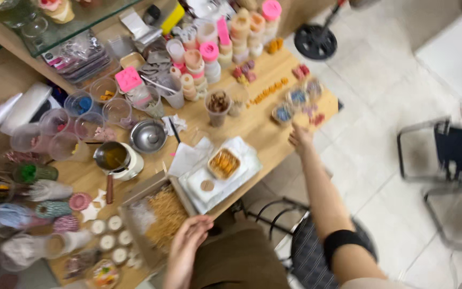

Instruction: The person fills small containers with decorative wax materials by hand and organizes them into a storage tray alongside other prepared candle items.

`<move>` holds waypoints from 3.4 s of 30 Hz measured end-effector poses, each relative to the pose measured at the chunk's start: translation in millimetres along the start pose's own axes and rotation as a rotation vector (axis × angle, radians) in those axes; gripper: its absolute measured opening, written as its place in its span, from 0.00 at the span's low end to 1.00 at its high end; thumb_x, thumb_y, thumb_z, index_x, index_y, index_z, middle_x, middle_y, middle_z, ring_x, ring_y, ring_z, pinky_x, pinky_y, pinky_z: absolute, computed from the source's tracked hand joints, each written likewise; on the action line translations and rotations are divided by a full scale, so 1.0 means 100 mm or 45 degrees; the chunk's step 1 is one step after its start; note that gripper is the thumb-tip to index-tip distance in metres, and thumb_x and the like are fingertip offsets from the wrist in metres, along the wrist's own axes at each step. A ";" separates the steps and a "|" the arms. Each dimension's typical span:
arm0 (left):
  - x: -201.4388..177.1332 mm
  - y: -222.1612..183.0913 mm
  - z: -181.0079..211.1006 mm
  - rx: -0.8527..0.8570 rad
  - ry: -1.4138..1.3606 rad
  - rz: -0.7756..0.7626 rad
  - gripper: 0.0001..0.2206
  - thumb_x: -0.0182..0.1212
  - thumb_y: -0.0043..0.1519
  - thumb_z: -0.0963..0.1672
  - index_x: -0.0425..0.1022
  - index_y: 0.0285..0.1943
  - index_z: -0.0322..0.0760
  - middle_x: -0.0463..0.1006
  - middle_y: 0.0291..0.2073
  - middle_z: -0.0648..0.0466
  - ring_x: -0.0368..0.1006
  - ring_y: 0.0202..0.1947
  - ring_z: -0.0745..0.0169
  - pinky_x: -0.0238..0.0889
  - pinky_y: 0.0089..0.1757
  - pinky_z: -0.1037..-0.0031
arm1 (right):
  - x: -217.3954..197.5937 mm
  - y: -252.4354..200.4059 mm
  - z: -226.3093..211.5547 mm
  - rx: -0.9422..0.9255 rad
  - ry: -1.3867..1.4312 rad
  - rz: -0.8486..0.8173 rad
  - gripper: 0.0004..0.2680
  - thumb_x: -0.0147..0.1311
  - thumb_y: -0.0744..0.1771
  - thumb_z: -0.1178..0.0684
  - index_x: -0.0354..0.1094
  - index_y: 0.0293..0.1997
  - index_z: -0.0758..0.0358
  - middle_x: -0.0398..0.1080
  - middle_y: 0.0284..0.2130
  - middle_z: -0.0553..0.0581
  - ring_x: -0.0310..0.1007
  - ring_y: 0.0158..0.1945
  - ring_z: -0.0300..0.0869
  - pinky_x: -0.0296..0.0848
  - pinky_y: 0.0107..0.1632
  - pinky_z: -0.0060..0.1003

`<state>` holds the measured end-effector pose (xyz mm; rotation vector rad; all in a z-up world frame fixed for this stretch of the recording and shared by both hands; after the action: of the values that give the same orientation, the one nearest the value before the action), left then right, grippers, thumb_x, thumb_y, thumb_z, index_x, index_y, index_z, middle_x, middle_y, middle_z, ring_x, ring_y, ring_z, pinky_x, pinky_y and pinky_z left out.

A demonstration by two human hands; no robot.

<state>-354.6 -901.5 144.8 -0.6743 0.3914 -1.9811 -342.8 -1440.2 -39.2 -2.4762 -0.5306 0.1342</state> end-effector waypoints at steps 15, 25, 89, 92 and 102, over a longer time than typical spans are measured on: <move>1.09 0.50 0.30 -0.180 -0.188 0.249 0.14 0.49 0.68 0.45 0.75 0.56 0.36 0.80 0.52 0.53 0.74 0.57 0.63 0.63 0.55 0.71 | 0.15 0.66 0.28 0.060 0.224 -0.211 0.09 0.62 0.66 0.55 0.68 0.47 0.67 0.71 0.38 0.53 0.71 0.37 0.39 0.68 0.34 0.32; 1.33 0.58 0.40 -0.115 -0.102 0.181 0.14 0.49 0.68 0.47 0.75 0.56 0.39 0.80 0.52 0.56 0.74 0.56 0.65 0.61 0.55 0.73 | -0.05 0.08 0.17 0.270 0.209 -0.384 0.16 0.59 0.66 0.50 0.66 0.56 0.66 0.72 0.52 0.59 0.70 0.58 0.46 0.67 0.64 0.40; -7.72 0.23 1.48 0.396 -0.403 0.711 0.08 0.54 0.65 0.37 0.72 0.51 0.24 0.77 0.47 0.46 0.77 0.46 0.58 0.76 0.50 0.68 | 2.90 -6.33 2.66 0.243 -0.513 -1.023 0.15 0.36 0.71 0.55 0.55 0.65 0.69 0.68 0.58 0.75 0.70 0.61 0.60 0.67 0.63 0.54; -7.89 0.60 1.55 0.316 -0.334 0.708 0.09 0.53 0.64 0.38 0.71 0.52 0.27 0.77 0.46 0.48 0.77 0.46 0.59 0.79 0.49 0.69 | 2.89 -6.44 2.69 0.310 -0.497 -0.897 0.16 0.34 0.72 0.50 0.54 0.65 0.67 0.66 0.59 0.74 0.69 0.61 0.60 0.66 0.63 0.54; -8.06 0.56 1.52 0.276 -0.142 0.685 0.10 0.53 0.64 0.37 0.72 0.52 0.23 0.77 0.45 0.47 0.77 0.46 0.58 0.76 0.45 0.71 | 2.92 -6.69 2.67 0.312 -0.539 -0.671 0.17 0.32 0.73 0.46 0.53 0.67 0.66 0.65 0.60 0.72 0.67 0.62 0.58 0.65 0.64 0.53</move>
<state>79.8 -219.8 -2.0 -0.4761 0.2512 -1.4420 -361.8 -682.6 135.1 -1.9948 -1.2436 0.4820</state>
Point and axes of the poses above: each hand's wrist, its own y-axis towards the middle knuckle, its own x-axis out of the palm, z = x × y, the point moved 7 cm from there along y, towards the middle knuckle
